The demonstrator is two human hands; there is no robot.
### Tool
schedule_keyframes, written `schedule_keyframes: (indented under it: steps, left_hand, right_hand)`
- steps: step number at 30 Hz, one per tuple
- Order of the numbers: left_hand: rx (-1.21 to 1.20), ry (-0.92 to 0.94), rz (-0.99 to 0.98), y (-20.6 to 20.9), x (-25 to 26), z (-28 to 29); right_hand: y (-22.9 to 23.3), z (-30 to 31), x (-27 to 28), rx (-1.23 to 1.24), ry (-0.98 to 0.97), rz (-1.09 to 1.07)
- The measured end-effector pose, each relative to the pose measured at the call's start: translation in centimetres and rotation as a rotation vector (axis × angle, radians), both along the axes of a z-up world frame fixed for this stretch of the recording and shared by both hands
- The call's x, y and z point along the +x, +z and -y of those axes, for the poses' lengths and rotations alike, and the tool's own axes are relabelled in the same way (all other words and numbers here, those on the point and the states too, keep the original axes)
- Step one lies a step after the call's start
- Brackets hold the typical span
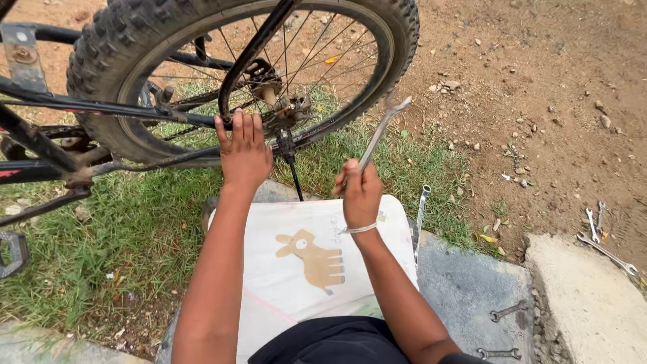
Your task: The person uses wrenches to loosen and tighten nuts on the rear wheel axle and brake assembly of a bicycle while sitting on a stool.
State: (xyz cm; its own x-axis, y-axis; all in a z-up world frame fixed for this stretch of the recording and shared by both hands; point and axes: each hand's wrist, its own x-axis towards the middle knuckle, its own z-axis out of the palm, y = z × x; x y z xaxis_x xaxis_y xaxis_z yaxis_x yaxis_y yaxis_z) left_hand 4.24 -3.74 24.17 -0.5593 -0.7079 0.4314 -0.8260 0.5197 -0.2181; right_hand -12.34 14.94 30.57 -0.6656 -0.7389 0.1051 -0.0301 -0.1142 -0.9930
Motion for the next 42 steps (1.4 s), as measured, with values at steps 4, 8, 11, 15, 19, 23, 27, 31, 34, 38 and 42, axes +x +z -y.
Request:
schedule_keyframes:
  steps: [4,8,11,15,19,23,27,31,34,38,42]
  left_hand:
    - [-0.035,-0.012,-0.021,-0.2,0.1,0.1]
    - [-0.067,-0.001,-0.017,0.4,0.0,0.0]
    - [-0.065,-0.009,-0.036,0.2,-0.1,-0.4]
    - [-0.041,-0.014,-0.038,0.2,-0.2,-0.2]
    - [-0.049,-0.006,0.008,0.0,-0.2,-0.4]
    - [-0.028,-0.002,0.000,-0.1,-0.5,0.0]
    - [-0.016,0.010,0.017,-0.2,-0.4,-0.3]
    - [-0.078,-0.002,-0.028,0.6,-0.5,-0.3]
    - [-0.049,-0.004,-0.066,0.7,-0.8,-0.4]
    - [-0.019,-0.014,-0.067,-0.4,-0.6,-0.6]
    - [-0.051,-0.021,-0.068,-0.5,-0.7,0.4]
  right_hand:
    - [5.1,0.8,-2.5,-0.530,-0.204,-0.302]
    - [-2.2,5.5,-1.4,-0.321,-0.125,-0.386]
    - [-12.3,6.5,0.0,0.914,0.562,-0.408]
    - [-17.4,2.2,-0.6,0.891,0.484,0.182]
    - [-10.0,1.5,-1.0,0.585,0.282,0.170]
    - [-0.7,0.4,-1.5,-0.101,-0.039,-0.313]
    - [-1.1,2.2,-1.5,-0.429,-0.060,-0.427]
    - [-12.9,5.3,0.4,0.699,0.491,-0.180]
    - [-20.6,1.6,2.4,0.707,0.457,-0.192]
    - [-15.5,2.9,0.9,0.573,0.320,0.166]
    - [-4.7,1.1,0.2,-0.050,0.057,-0.032]
